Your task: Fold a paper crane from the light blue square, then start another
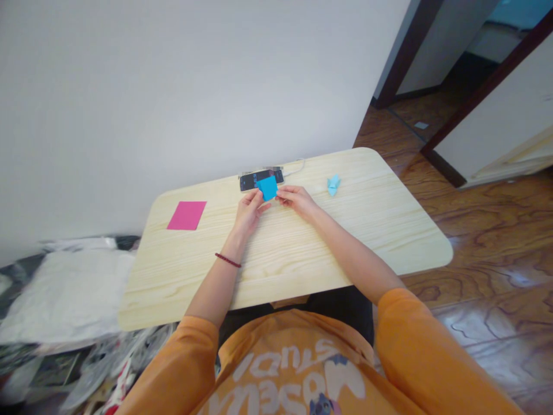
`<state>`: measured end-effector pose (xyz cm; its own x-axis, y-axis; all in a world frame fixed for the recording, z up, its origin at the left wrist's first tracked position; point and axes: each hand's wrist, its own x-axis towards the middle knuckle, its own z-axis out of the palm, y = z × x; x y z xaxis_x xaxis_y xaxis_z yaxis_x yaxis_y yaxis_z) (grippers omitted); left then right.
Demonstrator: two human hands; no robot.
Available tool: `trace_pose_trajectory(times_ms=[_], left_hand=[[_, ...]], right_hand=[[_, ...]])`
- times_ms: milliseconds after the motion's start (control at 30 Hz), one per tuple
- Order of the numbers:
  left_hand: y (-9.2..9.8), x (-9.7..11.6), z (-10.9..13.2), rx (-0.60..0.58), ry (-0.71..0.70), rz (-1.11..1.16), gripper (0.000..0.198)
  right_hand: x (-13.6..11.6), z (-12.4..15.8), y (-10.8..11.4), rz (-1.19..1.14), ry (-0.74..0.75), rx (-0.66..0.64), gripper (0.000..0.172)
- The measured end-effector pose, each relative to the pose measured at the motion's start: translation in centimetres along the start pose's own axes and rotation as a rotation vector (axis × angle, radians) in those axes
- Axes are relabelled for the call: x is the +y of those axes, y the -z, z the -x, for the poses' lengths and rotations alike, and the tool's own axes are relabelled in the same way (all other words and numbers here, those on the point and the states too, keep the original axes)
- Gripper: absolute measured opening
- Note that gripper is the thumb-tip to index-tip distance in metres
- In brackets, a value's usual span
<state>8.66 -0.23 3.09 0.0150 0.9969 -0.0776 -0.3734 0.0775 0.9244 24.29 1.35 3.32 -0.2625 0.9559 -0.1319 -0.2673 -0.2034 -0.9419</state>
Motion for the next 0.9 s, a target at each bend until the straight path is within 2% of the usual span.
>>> trace_pose_trajectory(times_ms=[233, 467, 633, 800, 900], left_hand=[[0.0, 0.2, 0.2, 0.013, 0.023, 0.027, 0.039], [0.2, 0.1, -0.1, -0.005, 0.021, 0.052, 0.035], [0.8, 0.3, -0.3, 0.049, -0.056, -0.040, 0.034], [0.9, 0.3, -0.2, 0.002, -0.063, -0.119, 0.041], [0.6, 0.2, 0.0, 0.006, -0.089, -0.167, 0.035]], right_hand=[[0.1, -0.1, -0.2, 0.037, 0.043, 0.035, 0.032], [0.0, 0.1, -0.2, 0.044, 0.060, 0.014, 0.031], [0.1, 0.0, 0.0, 0.133, 0.077, -0.010, 0.032], [0.1, 0.0, -0.1, 0.243, 0.109, -0.034, 0.032], [0.0, 0.2, -0.4, 0.272, 0.108, -0.025, 0.034]])
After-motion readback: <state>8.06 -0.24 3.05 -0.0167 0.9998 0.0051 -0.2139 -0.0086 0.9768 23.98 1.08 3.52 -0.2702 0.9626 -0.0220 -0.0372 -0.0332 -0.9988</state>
